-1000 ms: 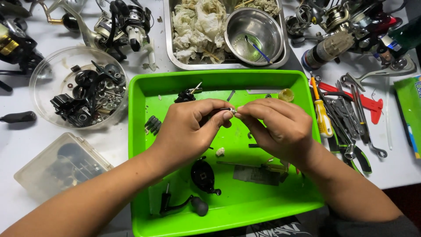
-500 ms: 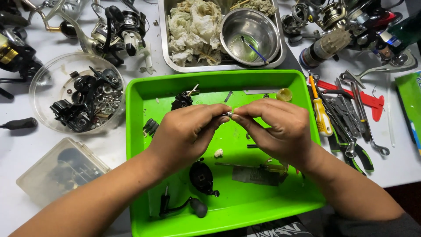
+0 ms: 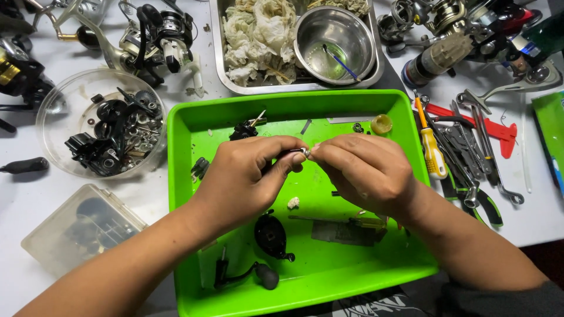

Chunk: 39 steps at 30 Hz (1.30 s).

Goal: Assembling and cleaning the bail arm mechanism of a fishing reel on a workbench

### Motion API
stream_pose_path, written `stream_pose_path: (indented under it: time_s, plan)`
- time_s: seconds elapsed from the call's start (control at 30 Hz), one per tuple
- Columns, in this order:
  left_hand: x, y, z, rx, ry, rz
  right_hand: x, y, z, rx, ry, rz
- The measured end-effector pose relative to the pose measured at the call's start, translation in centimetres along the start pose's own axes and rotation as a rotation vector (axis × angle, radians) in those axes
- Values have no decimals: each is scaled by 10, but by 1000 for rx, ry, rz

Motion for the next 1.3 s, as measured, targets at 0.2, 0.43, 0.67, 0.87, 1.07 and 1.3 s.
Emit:
stream_pose_path:
  time_s: [0.2, 0.43, 0.67, 0.87, 1.07, 1.3]
  plan:
    - [-2, -1, -2, -18, 8, -57, -4, -3, 3, -14, -3, -45]
    - [-27, -2, 4, -161, 107, -462, -12, -3, 6, -33, 27, -168]
    - [-36, 1, 10, -268, 141, -647, -15, 0, 10, -112, 33, -266]
    - [-42, 7, 13, -354, 178, -838, -17, 2, 13, -191, 43, -305]
    - [-43, 8, 16, -308, 479, -736, -29, -8, 4, 56, 122, -379]
    - [-44, 1, 14, -238, 509, -599, 3, 4, -2, 167, -41, -68]
Point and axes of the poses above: each hand's wrist, its own y-axis away from the middle knuckle, its own z-axis out of the palm, x = y × z, the point moved 9 cm from there along -y, towards the middle knuckle, and after that the axes turned 10 degrees about -z, right-handed, at the moved point
